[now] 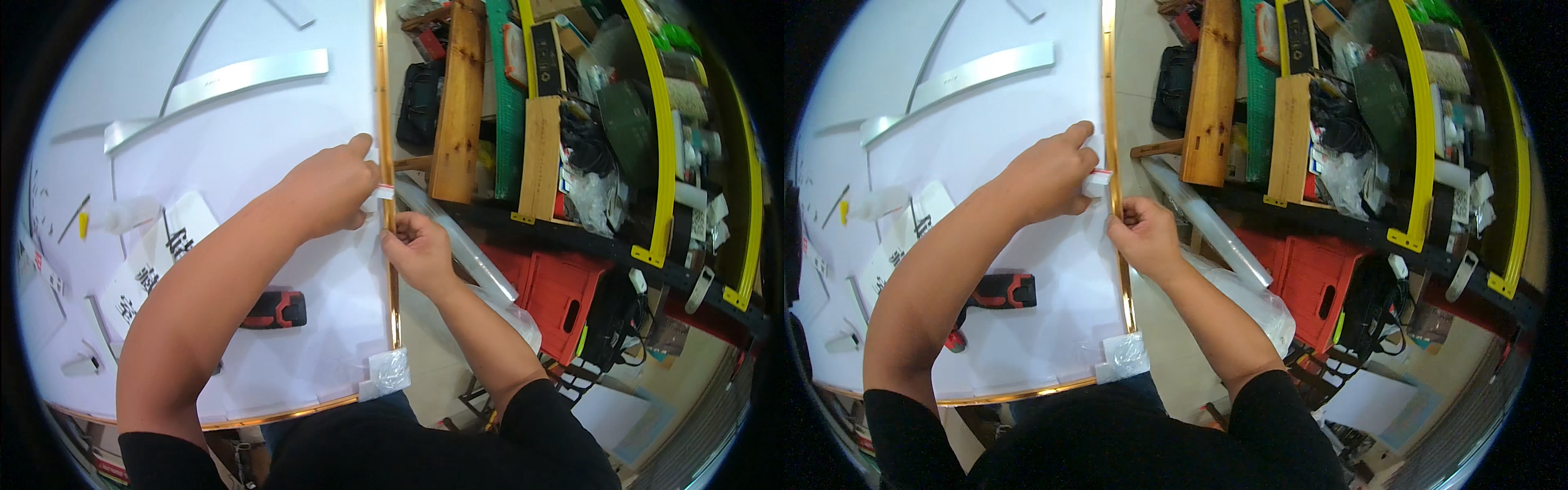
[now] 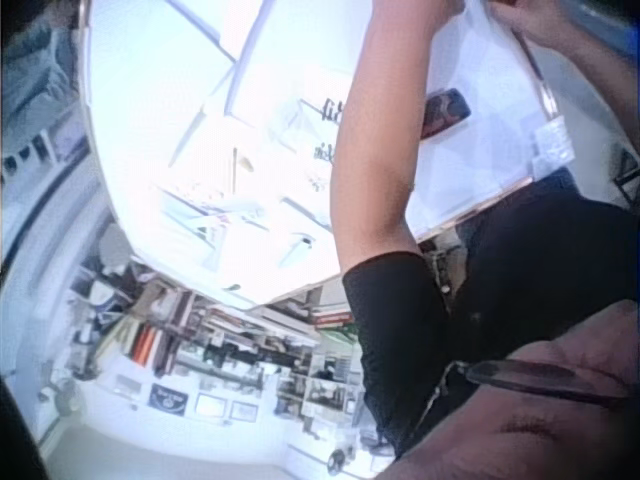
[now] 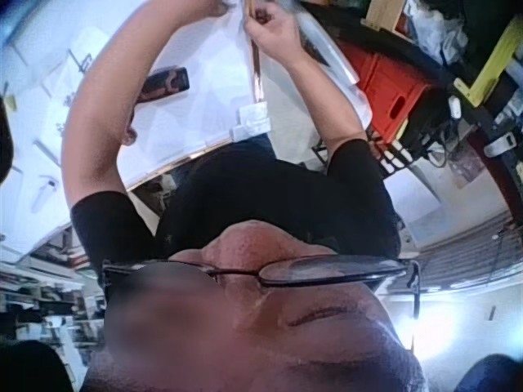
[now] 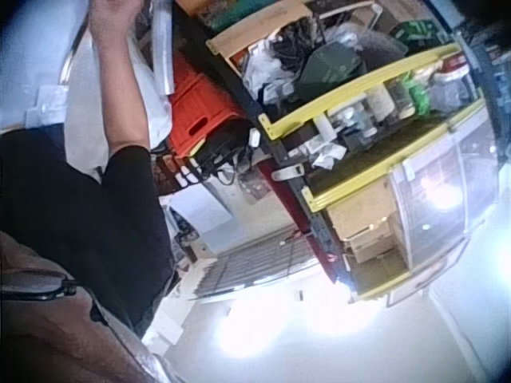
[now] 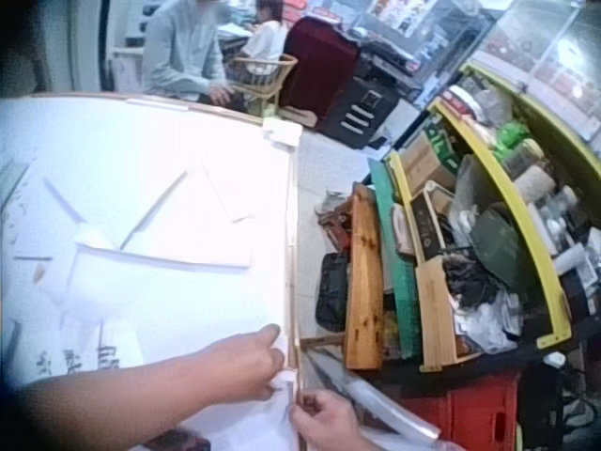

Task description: The person applies glue to small white plastic pieces and attaches them to the gold-colored frame of a large white board. They repeat this process for several pieces along the edges of the board.

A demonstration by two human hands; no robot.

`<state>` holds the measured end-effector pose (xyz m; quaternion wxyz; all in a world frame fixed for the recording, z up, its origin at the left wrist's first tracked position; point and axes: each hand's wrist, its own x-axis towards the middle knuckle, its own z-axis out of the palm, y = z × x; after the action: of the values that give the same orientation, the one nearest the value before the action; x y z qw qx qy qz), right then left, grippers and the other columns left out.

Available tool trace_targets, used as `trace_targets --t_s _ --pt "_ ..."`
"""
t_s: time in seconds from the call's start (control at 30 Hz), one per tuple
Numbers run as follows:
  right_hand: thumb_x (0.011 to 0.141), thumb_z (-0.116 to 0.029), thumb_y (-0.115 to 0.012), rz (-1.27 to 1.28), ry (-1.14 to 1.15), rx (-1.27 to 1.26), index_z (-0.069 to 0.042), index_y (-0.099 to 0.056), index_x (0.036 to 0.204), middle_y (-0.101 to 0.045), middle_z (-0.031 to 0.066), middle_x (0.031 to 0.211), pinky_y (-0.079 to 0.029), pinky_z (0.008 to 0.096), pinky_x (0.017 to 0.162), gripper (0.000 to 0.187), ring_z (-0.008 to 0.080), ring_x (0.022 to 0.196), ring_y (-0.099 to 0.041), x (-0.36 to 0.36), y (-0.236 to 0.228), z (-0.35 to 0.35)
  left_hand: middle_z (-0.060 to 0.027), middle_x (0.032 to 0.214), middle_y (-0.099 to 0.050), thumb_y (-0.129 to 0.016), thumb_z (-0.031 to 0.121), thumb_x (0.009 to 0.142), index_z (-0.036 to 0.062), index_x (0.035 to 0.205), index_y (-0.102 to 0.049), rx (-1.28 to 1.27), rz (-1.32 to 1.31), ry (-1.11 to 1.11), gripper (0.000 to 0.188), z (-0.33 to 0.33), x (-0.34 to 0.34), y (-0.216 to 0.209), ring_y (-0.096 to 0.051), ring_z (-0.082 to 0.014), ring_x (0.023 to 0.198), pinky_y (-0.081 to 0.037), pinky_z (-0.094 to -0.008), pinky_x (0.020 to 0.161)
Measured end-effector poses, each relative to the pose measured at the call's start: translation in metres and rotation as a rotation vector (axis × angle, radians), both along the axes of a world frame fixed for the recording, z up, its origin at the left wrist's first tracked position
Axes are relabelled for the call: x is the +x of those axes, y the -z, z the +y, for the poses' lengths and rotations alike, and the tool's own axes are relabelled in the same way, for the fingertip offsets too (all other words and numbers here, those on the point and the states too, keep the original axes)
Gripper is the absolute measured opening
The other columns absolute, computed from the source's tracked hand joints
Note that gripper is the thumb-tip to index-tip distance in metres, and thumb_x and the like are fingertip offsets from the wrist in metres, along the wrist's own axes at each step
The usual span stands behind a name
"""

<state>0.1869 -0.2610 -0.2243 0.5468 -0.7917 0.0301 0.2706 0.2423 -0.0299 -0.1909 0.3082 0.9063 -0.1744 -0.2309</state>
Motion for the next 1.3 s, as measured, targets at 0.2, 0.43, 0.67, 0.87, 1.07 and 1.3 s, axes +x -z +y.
trace_targets --t_s 0.2,0.43,0.67,0.87,1.07,1.3 --pt "0.090 -0.008 -0.075 -0.106 -0.011 -0.099 0.007 -0.069 0.107 -0.073 0.0068 0.092 -0.057 0.0266 0.071 0.023 0.0093 0.079 -0.068 -0.001 0.004 -0.001 -0.0243 0.138 -0.057 -0.091 0.016 0.068 -0.0025 0.099 -0.074 -0.021 -0.067 -0.093 0.040 -0.011 -0.003 0.004 -0.069 -0.0376 0.108 -0.059 -0.0417 0.091" --pt "0.087 -0.011 -0.078 -0.258 -0.060 -0.188 0.006 -0.070 0.105 -0.073 0.0082 0.091 -0.058 0.0287 0.072 0.025 0.0114 0.079 -0.069 -0.001 0.010 -0.003 -0.0225 0.145 -0.057 -0.092 0.011 0.069 0.0003 0.103 -0.073 -0.161 -0.282 -0.142 0.041 -0.006 -0.013 0.030 -0.069 -0.0358 0.113 -0.060 -0.0405 0.091" --pt "0.084 -0.015 -0.076 -0.226 0.007 -0.184 0.004 -0.072 0.098 -0.072 0.0174 0.088 -0.059 0.0386 0.072 0.024 0.0290 0.077 -0.072 -0.003 0.009 0.003 -0.0224 0.151 -0.055 -0.091 0.007 0.073 0.0024 0.098 -0.067 -0.322 -0.208 -0.272 0.036 -0.006 -0.024 0.049 -0.071 -0.0343 0.109 -0.062 -0.0379 0.084" --pt "0.087 -0.012 -0.078 -0.212 -0.034 -0.207 0.005 -0.071 0.103 -0.076 0.0094 0.089 -0.059 0.0290 0.073 0.024 0.0128 0.078 -0.071 0.000 0.006 0.001 -0.0185 0.148 -0.059 -0.088 0.007 0.080 0.0021 0.113 -0.066 -0.343 -0.230 -0.463 0.040 -0.013 -0.045 0.048 -0.073 -0.0284 0.107 -0.060 -0.0360 0.089" --pt "0.087 -0.012 -0.078 -0.193 0.000 -0.163 0.006 -0.071 0.103 -0.076 0.0100 0.088 -0.059 0.0291 0.072 0.025 0.0122 0.078 -0.071 -0.001 0.005 0.003 -0.0182 0.140 -0.065 -0.069 0.004 0.095 -0.0047 0.144 -0.055 -0.853 0.281 -0.947 0.052 -0.036 -0.073 0.031 -0.067 -0.0228 0.124 -0.054 -0.0329 0.103" --pt "0.081 -0.018 -0.075 -0.216 0.022 -0.177 0.003 -0.073 0.096 -0.072 0.0184 0.088 -0.057 0.0416 0.074 0.026 0.0333 0.079 -0.071 -0.001 0.005 0.004 -0.0190 0.141 -0.062 -0.059 -0.004 0.096 -0.0089 0.151 -0.046 -0.928 0.373 -0.989 0.057 -0.048 -0.071 0.024 -0.064 -0.0216 0.128 -0.052 -0.0318 0.107"
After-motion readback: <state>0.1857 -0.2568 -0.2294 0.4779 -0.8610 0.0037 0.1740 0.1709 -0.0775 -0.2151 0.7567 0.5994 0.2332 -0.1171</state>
